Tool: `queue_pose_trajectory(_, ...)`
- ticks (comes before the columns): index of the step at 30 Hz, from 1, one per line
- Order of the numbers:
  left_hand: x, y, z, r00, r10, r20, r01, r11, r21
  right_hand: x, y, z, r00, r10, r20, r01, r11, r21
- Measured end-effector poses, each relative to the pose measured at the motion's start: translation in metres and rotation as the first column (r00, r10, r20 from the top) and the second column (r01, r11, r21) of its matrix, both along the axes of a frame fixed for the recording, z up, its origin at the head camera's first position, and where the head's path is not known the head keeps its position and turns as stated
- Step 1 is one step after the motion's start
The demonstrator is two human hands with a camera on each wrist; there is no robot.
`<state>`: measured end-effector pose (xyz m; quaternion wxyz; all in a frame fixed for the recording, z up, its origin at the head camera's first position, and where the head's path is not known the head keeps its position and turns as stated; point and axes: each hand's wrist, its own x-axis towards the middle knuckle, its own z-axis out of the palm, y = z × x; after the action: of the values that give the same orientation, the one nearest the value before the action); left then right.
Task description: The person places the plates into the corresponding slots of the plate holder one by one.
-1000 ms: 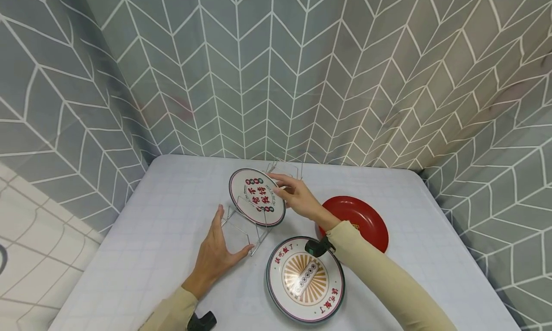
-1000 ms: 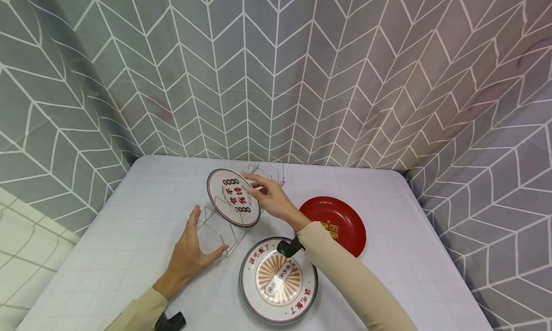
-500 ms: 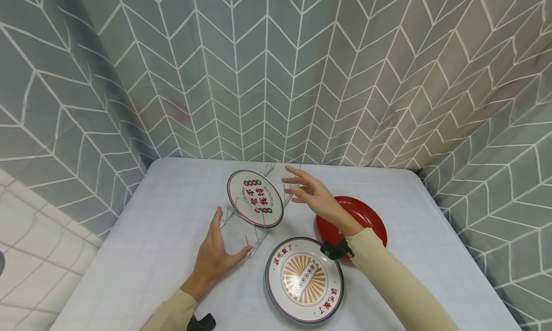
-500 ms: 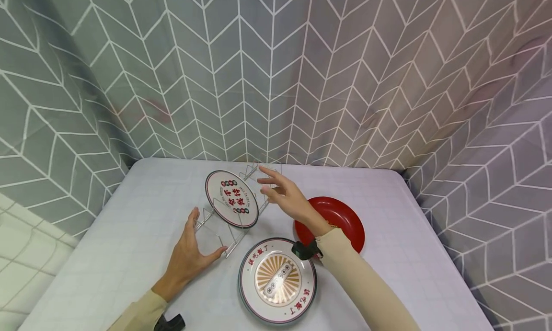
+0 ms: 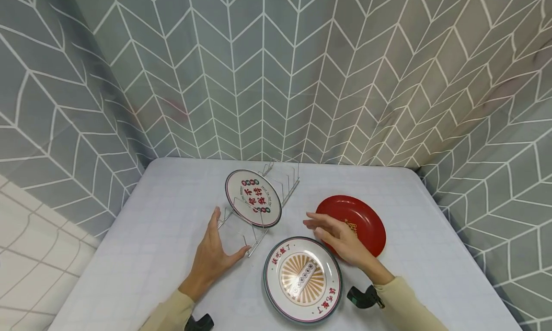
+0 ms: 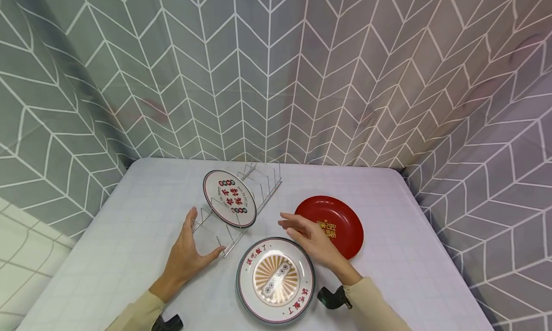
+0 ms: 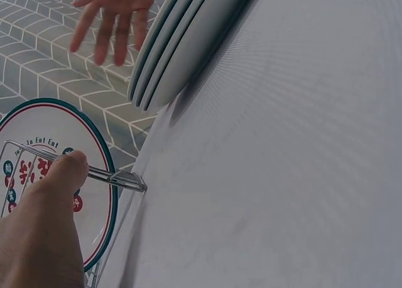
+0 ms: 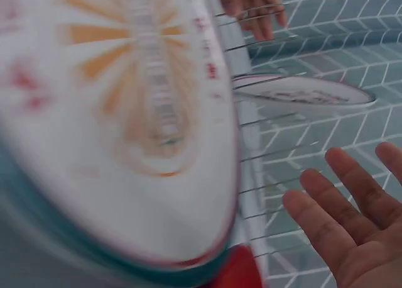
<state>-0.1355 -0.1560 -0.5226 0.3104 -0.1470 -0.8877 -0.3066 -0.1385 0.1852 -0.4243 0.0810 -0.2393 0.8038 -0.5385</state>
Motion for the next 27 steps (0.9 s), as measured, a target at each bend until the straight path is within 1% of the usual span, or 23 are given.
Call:
queue_pose_trajectory(2, 0.000, 0.000, 0.001, 1.000, -0.004, 0.012, 0.004, 1.000, 0.001, 0.006, 0.005, -0.009, 1.000, -0.001, 0.015, 0.002, 1.000, -0.009)
queue_pose_trajectory(4, -0.001, 0.000, 0.001, 1.000, -0.003, 0.018, 0.003, 1.000, -0.001, 0.010, 0.008, -0.016, 0.998, 0.009, 0.059, -0.008, 1.000, -0.016)
queue_pose_trajectory(6, -0.001, 0.000, 0.002, 1.000, 0.000, 0.017, 0.000, 1.000, -0.002, 0.013, 0.010, -0.020, 0.995, 0.018, 0.096, -0.017, 1.000, -0.009)
queue_pose_trajectory(8, -0.001, 0.000, 0.002, 1.000, 0.001, 0.014, -0.001, 1.000, 0.000, 0.015, 0.012, -0.022, 0.994, 0.023, 0.110, -0.023, 1.000, -0.001)
queue_pose_trajectory(10, -0.001, 0.000, 0.002, 1.000, -0.001, 0.011, 0.001, 1.000, 0.000, 0.018, 0.013, -0.024, 0.995, 0.004, 0.098, -0.004, 1.000, 0.001)
queue_pose_trajectory(13, -0.001, 0.001, 0.002, 1.000, -0.008, 0.009, 0.008, 1.000, 0.003, 0.020, 0.016, -0.027, 0.997, -0.044, 0.060, 0.046, 0.998, -0.038)
queue_pose_trajectory(15, -0.001, 0.001, 0.003, 1.000, -0.009, 0.005, 0.009, 1.000, 0.001, 0.021, 0.019, -0.030, 0.995, -0.089, 0.032, 0.091, 0.994, -0.063)
queue_pose_trajectory(18, -0.001, 0.001, 0.002, 1.000, -0.006, 0.007, 0.006, 1.000, 0.002, 0.021, 0.023, -0.036, 0.990, -0.142, -0.006, 0.141, 0.988, -0.065)
queue_pose_trajectory(21, -0.001, 0.001, 0.000, 1.000, -0.003, 0.013, 0.003, 1.000, 0.003, 0.021, 0.027, -0.041, 0.988, -0.155, -0.017, 0.155, 0.987, -0.037)
queue_pose_trajectory(27, -0.001, 0.002, -0.001, 1.000, -0.005, 0.014, 0.005, 1.000, 0.001, 0.021, 0.033, -0.047, 0.990, -0.141, -0.032, 0.141, 0.990, -0.002)
